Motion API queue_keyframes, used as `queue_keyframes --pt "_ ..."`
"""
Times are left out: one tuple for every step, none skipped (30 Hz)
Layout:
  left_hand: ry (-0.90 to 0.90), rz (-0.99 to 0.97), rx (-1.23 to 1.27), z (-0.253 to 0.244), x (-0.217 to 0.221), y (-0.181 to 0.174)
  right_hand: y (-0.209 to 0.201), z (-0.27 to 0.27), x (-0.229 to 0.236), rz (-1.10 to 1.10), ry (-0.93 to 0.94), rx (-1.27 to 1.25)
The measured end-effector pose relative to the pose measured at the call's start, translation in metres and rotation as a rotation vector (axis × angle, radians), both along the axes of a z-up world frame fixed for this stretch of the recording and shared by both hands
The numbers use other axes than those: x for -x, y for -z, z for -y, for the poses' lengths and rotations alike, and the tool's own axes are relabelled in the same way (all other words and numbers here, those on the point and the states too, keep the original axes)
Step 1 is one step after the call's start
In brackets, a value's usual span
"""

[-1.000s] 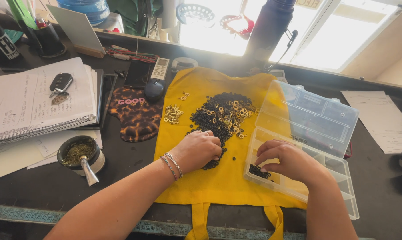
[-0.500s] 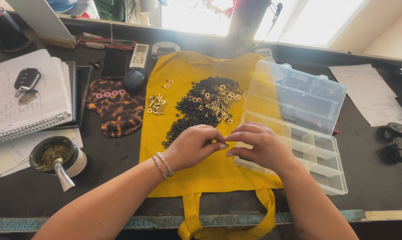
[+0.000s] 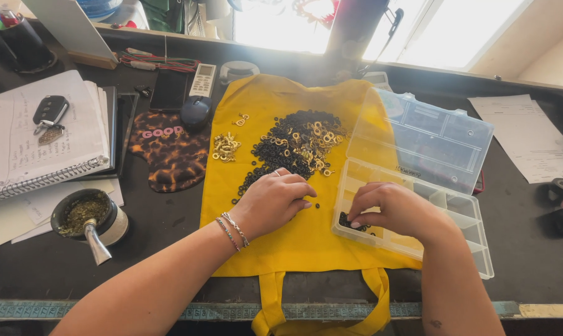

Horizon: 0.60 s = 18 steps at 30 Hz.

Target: The person sorts small black and gold metal hardware pieces on a yellow cloth, separating them by type and placing selected items into compartments of a clear plastic organizer box. The hands repeatedly pick, separate, and transfer the pieces throughout the clip.

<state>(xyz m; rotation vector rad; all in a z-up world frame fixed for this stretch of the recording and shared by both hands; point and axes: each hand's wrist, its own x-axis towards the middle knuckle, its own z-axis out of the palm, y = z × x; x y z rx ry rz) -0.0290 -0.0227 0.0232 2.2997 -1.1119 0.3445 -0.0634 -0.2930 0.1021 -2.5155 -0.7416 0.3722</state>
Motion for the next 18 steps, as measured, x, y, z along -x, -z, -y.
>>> queue_keyframes --pt "0.0 -0.002 -0.001 0.005 0.001 0.008 -0.001 -0.002 0.0 -0.002 0.0 -0.001" --pt "-0.02 0.092 -0.031 0.01 0.0 0.015 -0.003 -0.005 0.0 -0.014 0.019 0.044" --pt "-0.039 0.186 -0.06 0.015 0.0 0.022 -0.006 -0.007 0.0 -0.027 0.038 0.089" --pt "-0.04 0.189 -0.063 0.021 0.002 0.028 -0.003 -0.007 -0.001 -0.024 0.037 0.087" --pt "-0.08 0.266 -0.112 0.027 0.005 0.034 -0.001 -0.006 -0.001 0.013 0.035 0.101" --pt "-0.124 0.344 -0.16 0.033 0.008 0.039 0.001 -0.006 -0.003 0.052 0.03 0.116" --pt "-0.13 0.347 -0.163 0.036 0.004 0.052 0.004 -0.005 -0.003 0.056 0.025 0.115" --pt "-0.14 0.391 -0.188 0.04 0.0 0.064 0.007 -0.004 -0.005 0.119 0.01 0.106" --pt "-0.15 0.434 -0.214 0.043 -0.005 0.076 0.01 -0.003 -0.006 0.182 -0.004 0.097" --pt "-0.153 0.442 -0.218 0.043 -0.005 0.077 0.015 -0.002 -0.008 0.19 -0.006 0.093" --pt "-0.156 0.463 -0.238 0.043 -0.005 0.079 0.019 -0.001 -0.009 0.224 -0.017 0.073" --pt "-0.158 0.483 -0.255 0.044 -0.005 0.08 0.023 0.001 -0.011 0.258 -0.028 0.057" --pt "-0.161 0.491 -0.256 0.044 -0.006 0.078 0.026 0.001 -0.012 0.265 -0.029 0.055" --pt "-0.149 0.501 -0.251 0.045 -0.005 0.076 0.028 0.002 -0.013 0.313 -0.044 0.028" --pt "-0.137 0.512 -0.245 0.046 -0.004 0.075 0.031 0.003 -0.014 0.359 -0.06 0.001" --pt "-0.144 0.518 -0.244 0.046 -0.003 0.072 0.031 0.003 -0.015 0.367 -0.065 0.003" --pt "-0.137 0.509 -0.254 0.046 -0.003 0.07 0.032 0.003 -0.016 0.41 -0.083 -0.048" --pt "-0.133 0.496 -0.265 0.045 -0.001 0.069 0.033 0.003 -0.017 0.45 -0.102 -0.1"
